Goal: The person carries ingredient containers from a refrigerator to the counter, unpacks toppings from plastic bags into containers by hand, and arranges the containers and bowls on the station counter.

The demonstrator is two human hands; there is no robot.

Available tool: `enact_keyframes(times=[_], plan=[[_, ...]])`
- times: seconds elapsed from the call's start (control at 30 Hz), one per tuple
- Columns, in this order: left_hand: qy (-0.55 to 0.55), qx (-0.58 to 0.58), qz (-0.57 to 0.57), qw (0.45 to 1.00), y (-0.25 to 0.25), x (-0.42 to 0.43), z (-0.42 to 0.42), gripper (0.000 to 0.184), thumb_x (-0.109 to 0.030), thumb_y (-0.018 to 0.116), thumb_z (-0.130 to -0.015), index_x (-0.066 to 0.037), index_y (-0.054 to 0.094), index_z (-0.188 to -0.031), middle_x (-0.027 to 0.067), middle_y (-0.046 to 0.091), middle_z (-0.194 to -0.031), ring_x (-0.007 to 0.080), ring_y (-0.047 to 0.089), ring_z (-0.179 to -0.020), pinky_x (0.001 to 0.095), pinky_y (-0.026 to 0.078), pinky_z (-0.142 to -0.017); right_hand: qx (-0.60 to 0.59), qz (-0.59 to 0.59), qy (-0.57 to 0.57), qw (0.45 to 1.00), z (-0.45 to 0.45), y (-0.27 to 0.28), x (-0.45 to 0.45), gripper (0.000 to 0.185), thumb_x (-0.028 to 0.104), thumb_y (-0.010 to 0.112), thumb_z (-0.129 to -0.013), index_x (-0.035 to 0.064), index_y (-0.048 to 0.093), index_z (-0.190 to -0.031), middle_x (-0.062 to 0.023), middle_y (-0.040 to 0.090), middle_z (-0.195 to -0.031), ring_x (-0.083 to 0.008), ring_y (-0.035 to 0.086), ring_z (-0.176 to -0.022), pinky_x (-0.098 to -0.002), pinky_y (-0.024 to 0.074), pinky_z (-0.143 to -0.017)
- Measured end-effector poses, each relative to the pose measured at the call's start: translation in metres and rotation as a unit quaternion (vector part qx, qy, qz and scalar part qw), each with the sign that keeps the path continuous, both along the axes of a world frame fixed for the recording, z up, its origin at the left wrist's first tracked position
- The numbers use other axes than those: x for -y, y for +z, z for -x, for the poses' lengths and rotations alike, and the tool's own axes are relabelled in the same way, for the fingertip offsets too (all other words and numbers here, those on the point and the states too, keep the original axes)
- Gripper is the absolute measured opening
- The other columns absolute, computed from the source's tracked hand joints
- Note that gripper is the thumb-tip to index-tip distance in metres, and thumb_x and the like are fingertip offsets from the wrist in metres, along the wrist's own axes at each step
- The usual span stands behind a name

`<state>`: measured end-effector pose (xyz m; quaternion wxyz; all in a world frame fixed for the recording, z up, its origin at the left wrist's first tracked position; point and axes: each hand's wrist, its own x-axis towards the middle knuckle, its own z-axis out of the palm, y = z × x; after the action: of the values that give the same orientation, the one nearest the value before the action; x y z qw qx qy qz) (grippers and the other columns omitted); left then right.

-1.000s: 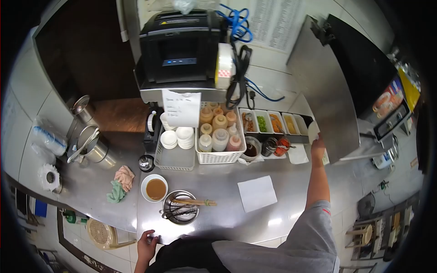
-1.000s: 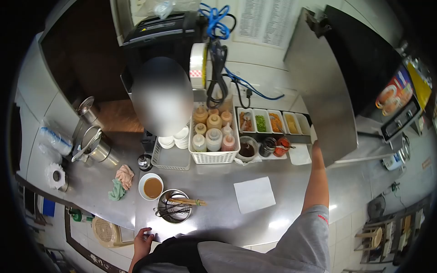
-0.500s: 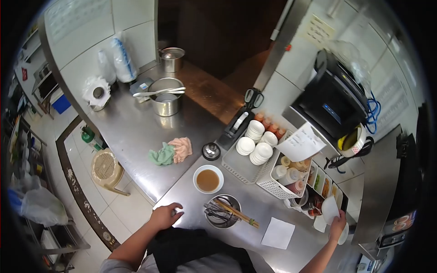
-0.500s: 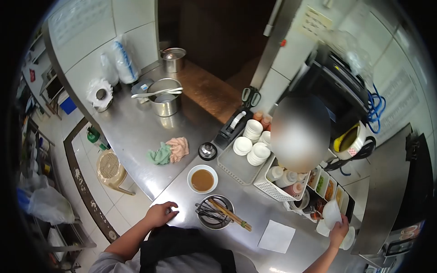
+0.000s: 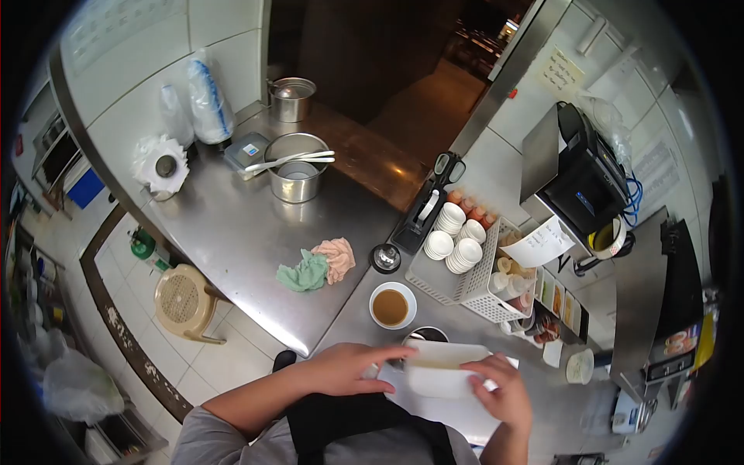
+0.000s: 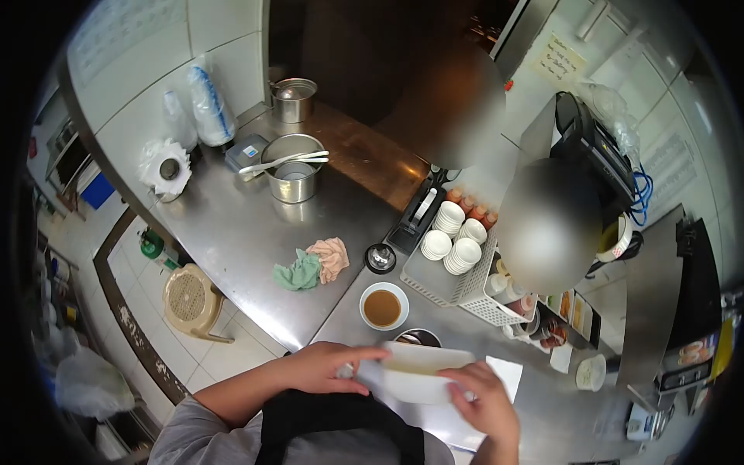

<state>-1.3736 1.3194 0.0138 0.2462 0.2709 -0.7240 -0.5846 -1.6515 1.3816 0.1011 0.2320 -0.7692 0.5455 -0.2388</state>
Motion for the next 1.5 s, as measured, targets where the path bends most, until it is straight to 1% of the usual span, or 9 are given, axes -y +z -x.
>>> enact_keyframes(times=[0.07, 0.23, 0.33, 0.7, 0.97, 1.07, 1.23, 1.37, 1.5], plan=[[-0.053, 0.022, 0.256, 0.965, -0.014, 0.014, -0.009, 0.028, -0.032, 0.07, -0.08, -0.016, 0.059, -0.1, 0.0059, 0.057, -0.071, 0.0205, 0.059, -0.062, 0.0334, 0.046, -0.056, -0.03, 0.007, 0.021, 0.999, -0.034, -0.004, 0.004, 0.03, -0.001, 0.067, -0.071, 0.0092, 0.067, -0.1, -0.0074, 0.061, -0.081, -0.0266, 0.056, -0.084, -0.0346, 0.0449, -0.076], [0.062, 0.078, 0.325, 0.94, -0.027, 0.068, -0.057, 0.024, -0.033, 0.073, -0.075, -0.015, 0.063, -0.087, 0.0063, 0.06, -0.071, 0.0261, 0.061, -0.067, 0.0368, 0.048, -0.058, -0.062, 0.116, -0.17, 0.977, -0.069, -0.015, -0.003, 0.049, -0.002, 0.071, -0.065, 0.0068, 0.061, -0.112, -0.0159, 0.045, -0.124, -0.0361, 0.043, -0.115, -0.0443, 0.0379, -0.096], [0.228, 0.138, 0.333, 0.904, -0.059, 0.129, -0.071, 0.023, -0.029, 0.071, -0.076, -0.016, 0.062, -0.092, 0.0075, 0.063, -0.073, 0.0276, 0.063, -0.069, 0.0394, 0.049, -0.059, -0.057, 0.104, -0.274, 0.954, -0.067, -0.011, -0.022, 0.049, -0.001, 0.068, -0.068, 0.0064, 0.058, -0.115, -0.0161, 0.044, -0.128, -0.0341, 0.041, -0.12, -0.043, 0.0367, -0.098], [0.288, 0.352, 0.328, 0.828, -0.134, 0.324, 0.013, 0.032, -0.024, 0.064, -0.081, -0.016, 0.054, -0.111, 0.0155, 0.066, -0.084, 0.0354, 0.065, -0.079, 0.0471, 0.051, -0.067, -0.059, 0.051, -0.495, 0.866, -0.103, -0.034, -0.095, 0.039, 0.0, 0.066, -0.074, 0.0081, 0.061, -0.111, -0.0162, 0.045, -0.126, -0.0331, 0.045, -0.116, -0.0409, 0.0388, -0.096], [0.289, 0.296, 0.296, 0.861, -0.111, 0.267, 0.002, 0.052, -0.029, 0.067, -0.08, -0.019, 0.043, -0.126, 0.0174, 0.067, -0.085, 0.0377, 0.064, -0.08, 0.0469, 0.049, -0.066, -0.008, -0.015, -0.463, 0.886, -0.087, -0.075, -0.086, 0.042, -0.002, 0.068, -0.073, 0.0065, 0.059, -0.114, -0.0157, 0.046, -0.123, -0.0293, 0.053, -0.106, -0.0362, 0.0443, -0.091], [0.171, 0.373, 0.307, 0.859, -0.119, 0.23, -0.035, 0.051, -0.038, 0.068, -0.078, -0.017, 0.047, -0.119, 0.0167, 0.067, -0.084, 0.0362, 0.064, -0.078, 0.0447, 0.049, -0.065, -0.086, 0.004, -0.417, 0.905, -0.065, -0.098, -0.064, 0.039, -0.001, 0.069, -0.073, 0.0036, 0.055, -0.11, -0.0143, 0.048, -0.115, -0.0276, 0.054, -0.099, -0.0341, 0.0461, -0.085], [0.143, 0.456, 0.234, 0.847, -0.148, 0.15, -0.071, 0.047, -0.047, 0.066, -0.077, -0.016, 0.051, -0.109, 0.0141, 0.066, -0.079, 0.0335, 0.065, -0.073, 0.0441, 0.049, -0.062, 0.139, 0.066, -0.57, 0.807, -0.012, -0.173, -0.043, 0.027, 0.008, 0.066, -0.084, 0.0074, 0.04, -0.09, -0.0032, 0.047, -0.082, -0.0124, 0.048, -0.068, -0.027, 0.0431, -0.059], [0.113, 0.455, 0.235, 0.851, -0.144, 0.091, -0.062, 0.048, -0.048, 0.065, -0.076, -0.014, 0.051, -0.108, 0.0119, 0.064, -0.075, 0.0307, 0.064, -0.068, 0.043, 0.049, -0.06, 0.405, -0.02, -0.572, 0.713, -0.003, -0.201, -0.035, 0.029, 0.019, 0.062, -0.09, 0.0098, 0.038, -0.104, -0.0024, 0.046, -0.087, -0.0084, 0.049, -0.063, -0.0242, 0.0433, -0.051], [0.043, 0.44, 0.286, 0.85, -0.146, 0.048, -0.048, 0.046, -0.048, 0.065, -0.075, -0.015, 0.054, -0.105, 0.0089, 0.063, -0.074, 0.0278, 0.063, -0.069, 0.0414, 0.05, -0.059, 0.403, -0.134, -0.501, 0.754, -0.028, -0.202, -0.028, 0.057, 0.019, 0.061, -0.09, 0.0122, 0.028, -0.136, -0.0074, 0.046, -0.116, -0.0142, 0.058, -0.083, -0.0261, 0.0519, -0.059]])
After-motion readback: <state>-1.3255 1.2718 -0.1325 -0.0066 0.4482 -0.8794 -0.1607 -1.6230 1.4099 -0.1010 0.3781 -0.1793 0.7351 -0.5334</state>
